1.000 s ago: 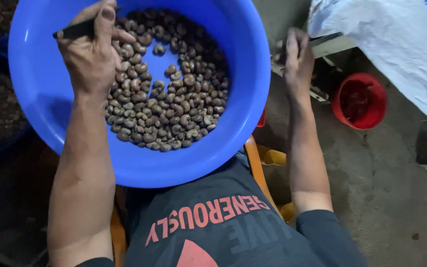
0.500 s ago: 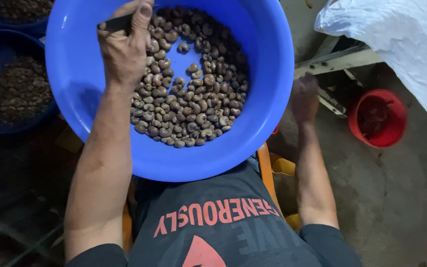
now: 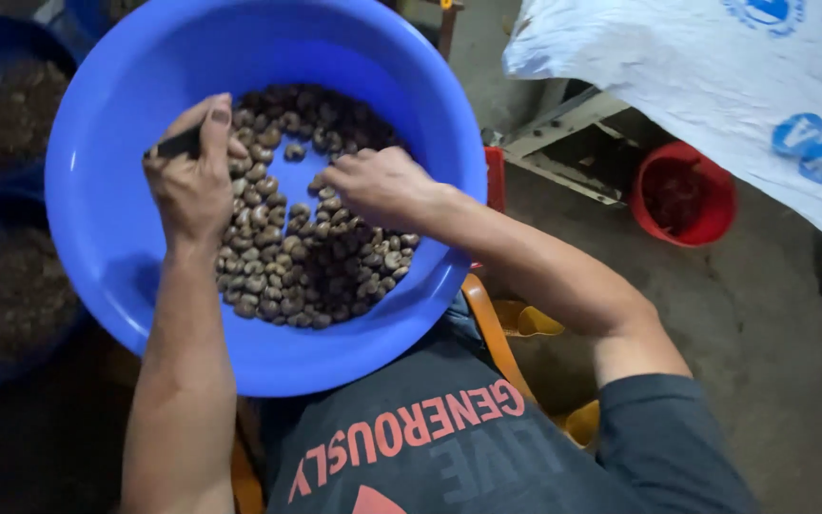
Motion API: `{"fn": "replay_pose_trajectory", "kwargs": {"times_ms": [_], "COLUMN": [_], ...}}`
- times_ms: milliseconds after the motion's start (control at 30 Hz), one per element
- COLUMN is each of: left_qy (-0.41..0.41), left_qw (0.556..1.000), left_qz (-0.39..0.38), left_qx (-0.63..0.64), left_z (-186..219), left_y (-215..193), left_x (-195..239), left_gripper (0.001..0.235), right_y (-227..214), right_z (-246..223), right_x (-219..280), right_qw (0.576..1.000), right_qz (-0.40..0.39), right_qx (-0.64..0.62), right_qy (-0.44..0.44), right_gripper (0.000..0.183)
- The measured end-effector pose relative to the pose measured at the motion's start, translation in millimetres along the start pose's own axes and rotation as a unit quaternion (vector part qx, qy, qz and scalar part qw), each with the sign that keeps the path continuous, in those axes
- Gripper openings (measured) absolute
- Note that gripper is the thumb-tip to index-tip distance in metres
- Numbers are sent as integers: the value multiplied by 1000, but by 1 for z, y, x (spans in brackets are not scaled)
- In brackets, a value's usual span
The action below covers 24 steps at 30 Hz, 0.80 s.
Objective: A person uses a small handheld tool to scrape the outer skin or residue off of cashew nuts in a large blue bowl.
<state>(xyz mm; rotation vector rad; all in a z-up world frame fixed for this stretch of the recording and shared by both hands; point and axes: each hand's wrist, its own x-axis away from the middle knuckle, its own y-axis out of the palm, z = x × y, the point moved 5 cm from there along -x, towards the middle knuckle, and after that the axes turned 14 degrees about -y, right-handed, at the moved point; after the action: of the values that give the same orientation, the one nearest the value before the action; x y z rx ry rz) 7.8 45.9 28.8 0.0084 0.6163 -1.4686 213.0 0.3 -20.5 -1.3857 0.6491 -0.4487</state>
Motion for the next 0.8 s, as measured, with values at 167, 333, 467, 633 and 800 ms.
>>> {"fn": "replay_pose_trajectory", "kwargs": {"times_ms": [167,333,467,633,800], "left_qy": [-47,-92,-70,-85,-45], "left_qw": [999,994,996,995,998], "left_qz": [-11,-12,-9,12,19], "left_qx": [15,54,60,42,44], "left_z": [-13,-8,-10,-11,-14], "left_y": [2,2,4,-3,-13], "left_x": [4,6,8,2,-2], "left_gripper": [22,23,26,35,41], "right_y": [111,93,25,-32,-2], "right_z": [12,10,26,35,30], "right_x": [-21,-23,-55,-93,-103], "right_qw": [990,994,974,785,647], "right_qz": [-125,-77,-25,142,225], "right_qx": [30,-37,-224,-596,-724], "right_qy": [-57,-61,16,88,76], "right_gripper": [33,44,38,25,41]}}
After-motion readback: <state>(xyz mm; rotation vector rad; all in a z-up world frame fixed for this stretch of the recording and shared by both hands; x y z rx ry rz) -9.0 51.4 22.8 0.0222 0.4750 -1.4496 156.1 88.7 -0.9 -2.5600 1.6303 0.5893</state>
